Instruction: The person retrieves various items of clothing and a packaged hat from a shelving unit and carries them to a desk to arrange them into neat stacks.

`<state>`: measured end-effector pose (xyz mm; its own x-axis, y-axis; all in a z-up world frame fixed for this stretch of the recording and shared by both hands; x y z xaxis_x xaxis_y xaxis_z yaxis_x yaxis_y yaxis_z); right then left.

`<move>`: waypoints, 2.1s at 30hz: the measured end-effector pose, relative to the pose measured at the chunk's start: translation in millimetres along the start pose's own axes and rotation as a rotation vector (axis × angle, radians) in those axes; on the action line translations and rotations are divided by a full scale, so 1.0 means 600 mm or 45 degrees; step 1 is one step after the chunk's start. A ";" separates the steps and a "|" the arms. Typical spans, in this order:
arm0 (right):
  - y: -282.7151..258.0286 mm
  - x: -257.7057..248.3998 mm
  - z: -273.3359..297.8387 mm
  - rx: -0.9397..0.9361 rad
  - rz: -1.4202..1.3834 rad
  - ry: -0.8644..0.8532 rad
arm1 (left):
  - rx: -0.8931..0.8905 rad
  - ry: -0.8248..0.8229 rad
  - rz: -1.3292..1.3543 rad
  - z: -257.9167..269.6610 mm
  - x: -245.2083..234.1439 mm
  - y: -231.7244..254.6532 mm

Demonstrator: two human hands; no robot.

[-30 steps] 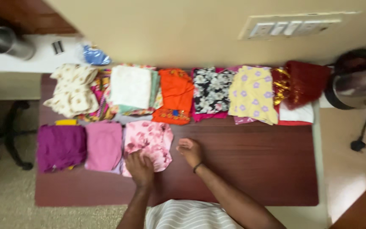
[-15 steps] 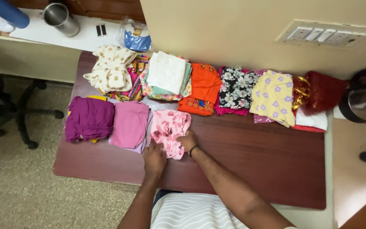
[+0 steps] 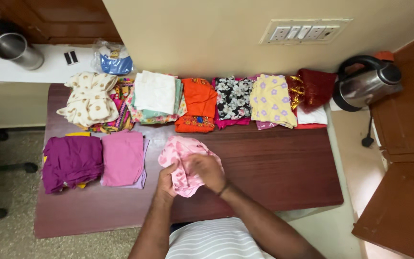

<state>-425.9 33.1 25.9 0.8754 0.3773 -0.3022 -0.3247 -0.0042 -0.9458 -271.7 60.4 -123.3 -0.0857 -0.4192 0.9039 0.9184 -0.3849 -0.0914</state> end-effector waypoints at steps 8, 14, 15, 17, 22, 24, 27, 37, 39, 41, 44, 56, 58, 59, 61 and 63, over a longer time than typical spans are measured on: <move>0.245 -0.146 0.056 0.751 -1.382 -0.138 | -0.390 -0.029 -0.251 -0.023 0.090 -0.070; 0.320 -0.130 0.091 0.616 -0.793 -0.037 | -0.346 0.267 -0.918 -0.061 0.108 -0.110; 0.326 -0.134 0.089 0.634 -0.570 -0.015 | -0.316 0.249 -0.991 -0.069 0.109 -0.113; 0.315 -0.153 0.070 0.553 -0.587 0.053 | -0.220 0.181 -1.106 -0.093 0.116 -0.119; 0.221 -0.270 -0.034 0.352 -0.586 0.241 | 0.154 -0.135 -1.403 -0.198 0.184 -0.106; 0.170 -0.328 -0.073 0.077 -0.545 0.298 | 0.271 -0.227 -1.642 -0.239 0.232 -0.090; 0.144 -0.390 -0.127 -0.052 -0.572 0.318 | 0.406 -0.349 -1.802 -0.285 0.312 -0.072; 0.231 -0.341 -0.231 -0.025 1.292 0.625 | 0.859 0.033 -3.340 -0.380 0.315 -0.112; 0.238 -0.306 -0.243 0.015 1.490 0.266 | 0.720 0.009 -3.409 -0.400 0.281 -0.130; 0.256 -0.299 -0.249 0.119 1.594 0.160 | 0.541 0.028 -3.465 -0.420 0.257 -0.142; 0.284 -0.300 -0.269 0.181 1.623 0.095 | 0.364 0.087 -3.512 -0.428 0.252 -0.139; 0.152 -0.201 -0.158 -0.118 1.368 0.193 | 0.803 -0.020 -3.229 -0.243 0.245 -0.122; 0.102 -0.132 -0.107 -0.214 1.225 0.092 | 0.764 0.084 -3.280 -0.142 0.226 -0.105; 0.077 -0.094 -0.084 -0.260 1.166 0.041 | 0.723 0.142 -3.219 -0.089 0.219 -0.093; 0.034 -0.019 -0.045 -0.351 1.112 -0.075 | 0.652 0.245 -3.090 0.017 0.206 -0.073; -0.008 0.056 -0.014 -0.455 1.125 -0.193 | 0.677 0.386 -3.024 0.116 0.198 -0.053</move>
<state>-392.1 38.1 19.5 0.3037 0.2180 -0.9275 -0.6941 -0.6163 -0.3721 -284.2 80.0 16.4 -0.6365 0.1370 -0.7590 -0.7698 -0.0524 0.6361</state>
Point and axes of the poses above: each hand's wrist, its own z-axis away from the middle knuckle, its own x-axis out of the palm, y = z × x, the point moved 4 cm from there along -z, towards the middle knuckle, and after that the axes turned 12 degrees about z, right-handed, at the moved point
